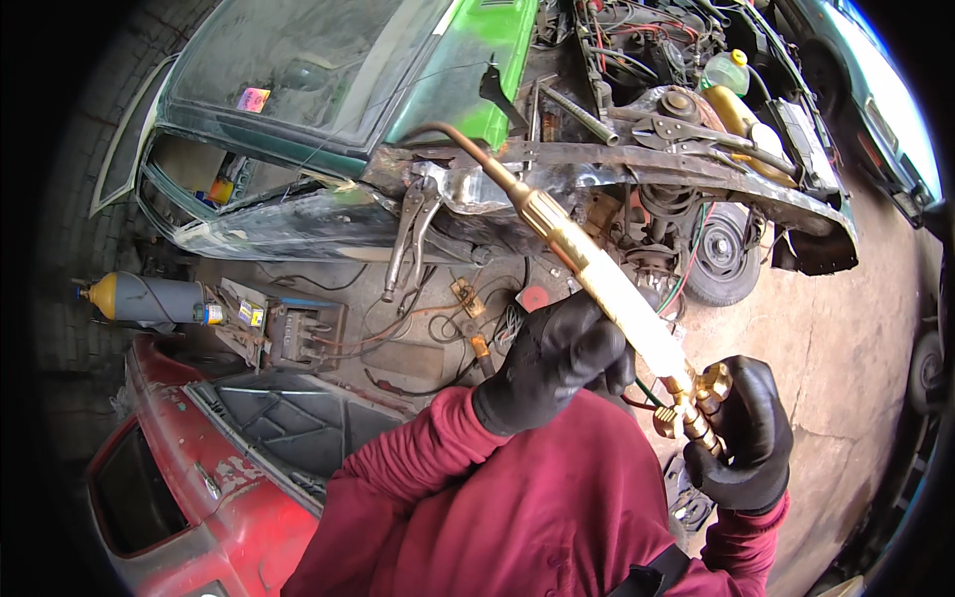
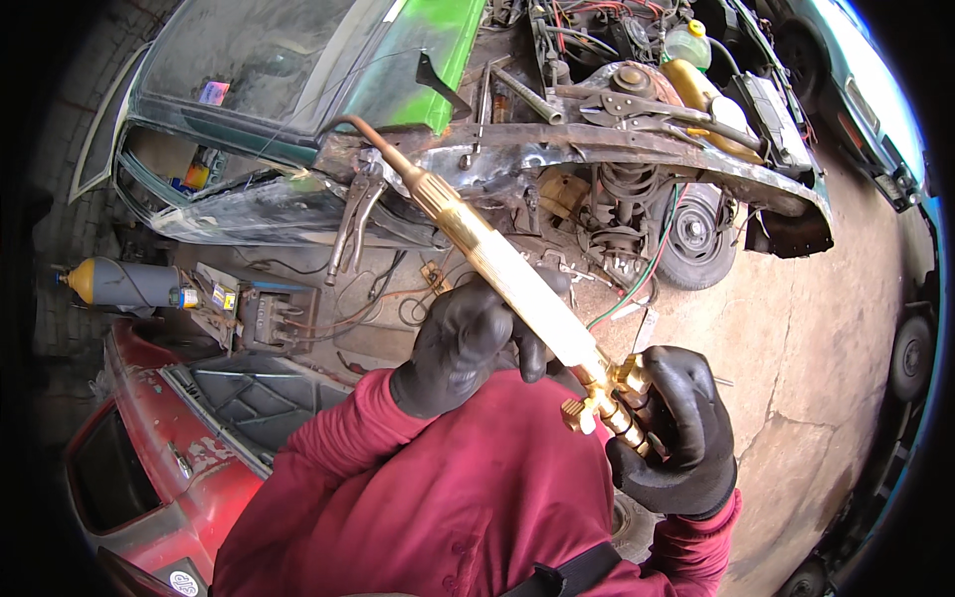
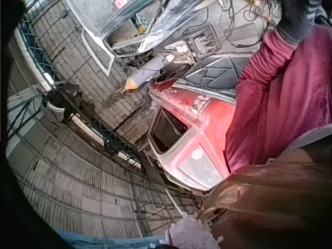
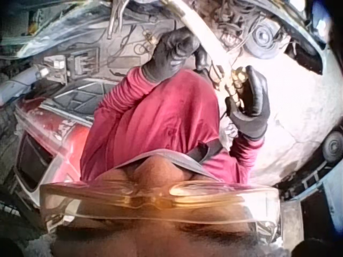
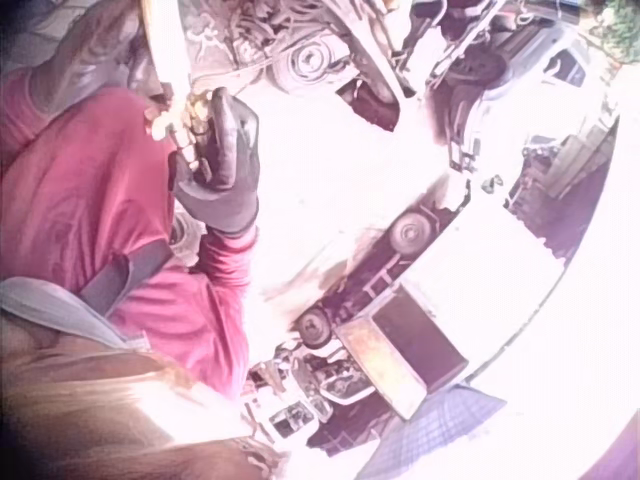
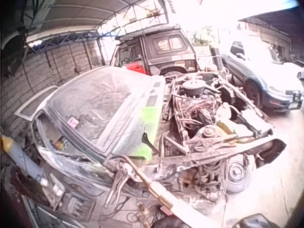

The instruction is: The person uses a welding torch and filler rod to weld a section of a car's front frame. They repeatedly heat the metal, apply filler, and use locking pliers and a hammer to shape and align the frame during the process.

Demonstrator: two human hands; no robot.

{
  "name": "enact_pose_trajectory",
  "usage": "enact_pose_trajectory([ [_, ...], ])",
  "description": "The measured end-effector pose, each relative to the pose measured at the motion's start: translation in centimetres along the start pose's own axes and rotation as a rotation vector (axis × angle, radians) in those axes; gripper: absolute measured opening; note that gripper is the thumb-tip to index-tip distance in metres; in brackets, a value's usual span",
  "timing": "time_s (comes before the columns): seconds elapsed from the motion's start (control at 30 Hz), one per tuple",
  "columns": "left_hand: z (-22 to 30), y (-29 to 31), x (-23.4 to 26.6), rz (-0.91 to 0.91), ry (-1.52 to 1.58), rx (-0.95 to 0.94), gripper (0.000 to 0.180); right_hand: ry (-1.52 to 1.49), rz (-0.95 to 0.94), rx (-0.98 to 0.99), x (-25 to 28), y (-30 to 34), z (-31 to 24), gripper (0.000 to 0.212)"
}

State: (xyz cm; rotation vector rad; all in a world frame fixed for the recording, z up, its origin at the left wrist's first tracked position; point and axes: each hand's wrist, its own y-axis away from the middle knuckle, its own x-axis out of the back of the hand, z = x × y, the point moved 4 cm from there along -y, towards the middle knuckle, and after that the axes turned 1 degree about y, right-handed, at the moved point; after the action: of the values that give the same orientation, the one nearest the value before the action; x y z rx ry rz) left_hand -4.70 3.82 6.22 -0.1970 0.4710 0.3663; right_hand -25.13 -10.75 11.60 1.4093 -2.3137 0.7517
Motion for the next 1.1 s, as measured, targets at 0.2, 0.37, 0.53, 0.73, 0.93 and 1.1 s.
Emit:
enact_pose_trajectory([
  [0.2,-5.3,-0.8,-3.0,0.146,0.037,0.300,0.050,-0.049,-0.236,-0.117,1.6,2.1,2.7,0.081],
  [0.37,-7.4,-1.8,-4.1,0.195,-0.138,0.371,0.046,-0.021,-0.278,-0.121,1.2,3.1,5.1,0.067],
  [0.53,-8.6,-2.8,-4.9,0.233,-0.087,0.446,0.045,-0.057,-0.242,-0.214,1.3,3.7,7.3,0.047],
  [0.73,-6.9,-6.8,-1.8,0.155,-0.359,0.284,0.051,-0.167,-0.081,-0.216,2.4,3.9,8.7,0.038],
  [0.93,0.5,-17.7,8.9,0.421,-1.593,-0.319,0.028,-0.284,0.126,-0.343,4.5,5.3,9.3,0.042],
  [1.1,-2.1,-26.5,17.9,-0.064,-2.144,0.498,0.041,-0.251,0.252,-0.386,5.0,6.6,8.9,0.044],
])
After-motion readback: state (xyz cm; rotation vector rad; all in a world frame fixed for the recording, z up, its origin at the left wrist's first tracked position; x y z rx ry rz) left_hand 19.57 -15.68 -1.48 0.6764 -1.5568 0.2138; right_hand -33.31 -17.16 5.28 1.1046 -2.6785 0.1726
